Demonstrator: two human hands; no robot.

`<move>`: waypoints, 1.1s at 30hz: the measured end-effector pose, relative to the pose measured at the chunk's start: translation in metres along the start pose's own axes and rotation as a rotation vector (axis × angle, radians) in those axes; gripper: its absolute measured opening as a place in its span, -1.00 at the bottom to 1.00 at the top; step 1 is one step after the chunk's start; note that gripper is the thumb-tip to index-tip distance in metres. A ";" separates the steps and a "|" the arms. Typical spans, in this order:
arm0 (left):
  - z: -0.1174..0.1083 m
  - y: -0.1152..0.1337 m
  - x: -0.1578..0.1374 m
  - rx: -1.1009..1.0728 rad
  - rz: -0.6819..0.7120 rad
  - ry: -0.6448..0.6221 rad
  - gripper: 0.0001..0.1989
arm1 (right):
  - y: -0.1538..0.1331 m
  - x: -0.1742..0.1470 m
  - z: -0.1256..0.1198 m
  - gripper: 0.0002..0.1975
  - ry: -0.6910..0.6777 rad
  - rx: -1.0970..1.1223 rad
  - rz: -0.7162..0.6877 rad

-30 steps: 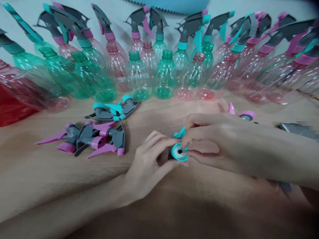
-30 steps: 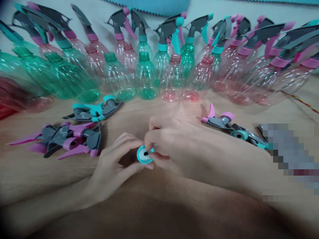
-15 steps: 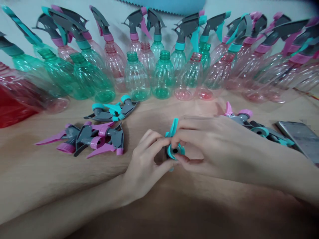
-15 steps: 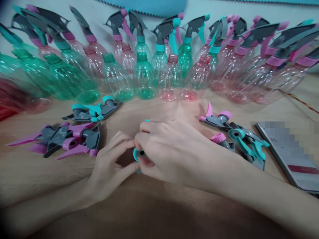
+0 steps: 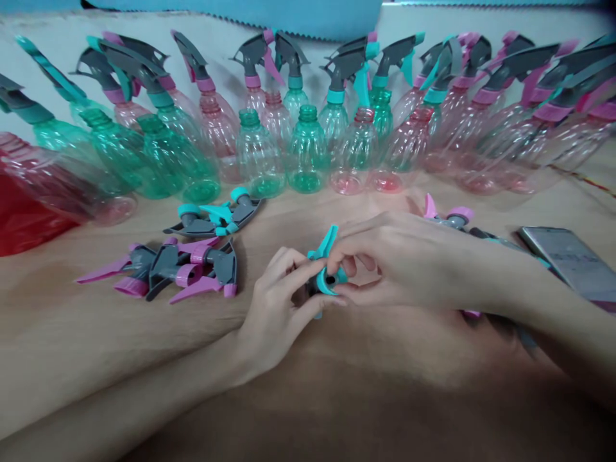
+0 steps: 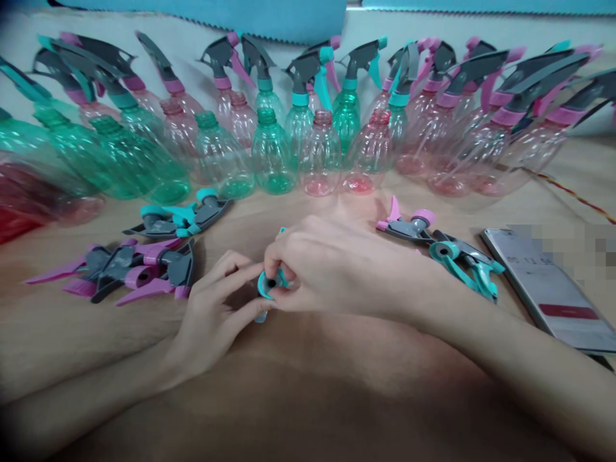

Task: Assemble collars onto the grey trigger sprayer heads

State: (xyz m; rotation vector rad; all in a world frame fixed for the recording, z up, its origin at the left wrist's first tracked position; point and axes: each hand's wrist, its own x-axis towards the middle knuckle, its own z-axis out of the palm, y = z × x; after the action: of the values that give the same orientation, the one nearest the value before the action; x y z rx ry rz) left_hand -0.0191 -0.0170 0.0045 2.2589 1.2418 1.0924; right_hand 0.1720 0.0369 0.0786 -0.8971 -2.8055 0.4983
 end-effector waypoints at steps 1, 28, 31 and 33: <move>0.000 -0.001 0.000 0.005 -0.004 0.007 -0.83 | -0.001 0.001 0.002 -0.86 0.002 -0.001 0.000; 0.004 0.001 0.006 0.161 0.105 0.124 -0.77 | -0.006 -0.003 -0.004 -0.74 -0.163 0.558 0.355; 0.006 0.002 0.009 0.222 0.138 0.131 -0.79 | -0.001 -0.006 -0.007 -0.74 -0.113 0.406 0.288; 0.008 0.006 0.014 0.229 0.135 0.125 -0.76 | 0.002 -0.009 -0.013 -0.77 -0.092 0.355 0.291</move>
State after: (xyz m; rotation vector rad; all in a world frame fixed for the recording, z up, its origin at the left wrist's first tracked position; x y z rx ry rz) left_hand -0.0051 -0.0085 0.0094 2.5106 1.3407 1.2109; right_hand 0.1831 0.0365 0.0897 -1.2262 -2.5468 1.0628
